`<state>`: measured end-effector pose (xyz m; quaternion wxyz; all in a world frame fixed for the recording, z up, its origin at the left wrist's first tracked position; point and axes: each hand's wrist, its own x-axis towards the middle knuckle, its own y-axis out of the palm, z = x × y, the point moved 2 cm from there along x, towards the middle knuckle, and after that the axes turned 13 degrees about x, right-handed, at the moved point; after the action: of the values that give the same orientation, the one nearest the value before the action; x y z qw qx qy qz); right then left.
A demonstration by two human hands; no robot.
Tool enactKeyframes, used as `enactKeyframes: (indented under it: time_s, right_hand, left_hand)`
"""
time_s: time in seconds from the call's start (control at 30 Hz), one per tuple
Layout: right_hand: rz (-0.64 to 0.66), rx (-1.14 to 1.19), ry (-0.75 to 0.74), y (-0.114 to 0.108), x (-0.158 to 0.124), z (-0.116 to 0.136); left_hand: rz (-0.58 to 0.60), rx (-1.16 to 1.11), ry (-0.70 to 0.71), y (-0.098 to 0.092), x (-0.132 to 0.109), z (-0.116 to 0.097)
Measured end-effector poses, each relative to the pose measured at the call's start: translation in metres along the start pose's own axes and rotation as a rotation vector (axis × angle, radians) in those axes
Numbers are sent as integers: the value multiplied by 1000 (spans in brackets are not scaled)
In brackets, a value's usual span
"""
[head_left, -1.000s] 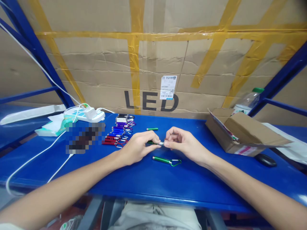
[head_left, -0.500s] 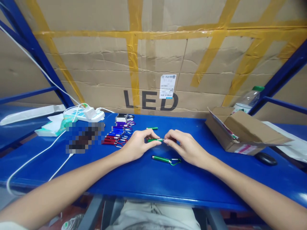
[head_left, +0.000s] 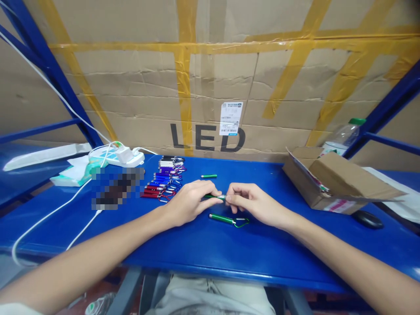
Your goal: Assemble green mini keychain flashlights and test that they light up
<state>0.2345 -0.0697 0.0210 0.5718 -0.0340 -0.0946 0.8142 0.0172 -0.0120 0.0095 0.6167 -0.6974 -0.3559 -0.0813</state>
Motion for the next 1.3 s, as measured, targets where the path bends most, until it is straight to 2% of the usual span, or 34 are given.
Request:
enactKeyframes:
  time_s: [0.23,0.43,0.53,0.6,0.67,0.73,0.87,1.0,1.13,1.3]
  right_hand:
    - [14,101,40,-1,3,-4]
    - [27,82,35,-2,2,-1]
    - [0,-104,-43,-9,2,1]
    - [-95,-330,-117,-20,2,3]
    - [-200,-575,-153,-34,1,4]
    - [-209,-694,-131,-47,0,4]
    - [-24,-744,-42,-64,-5,5]
    - [147,-710,21,-67,-9,1]
    - [240,-691,-92,-61,-9,-3]
    - [247,-752,-211,-47,-7,-7]
  left_hand:
    - [2,59,47,-1,1,-1]
    - [10,-9,-30,2,3,-1]
    - [32,-99,-158,3,4,0]
    - [55,-149,-239,3,5,1]
    - [56,-174,-280,2,6,3]
    - [36,-167,-285,0,7,5]
    - [4,-130,-281,-1,9,9]
    - [15,-157,-293,1,8,10]
    - [39,-208,-305,2,8,9]
    - [61,-238,-317,3,7,8]
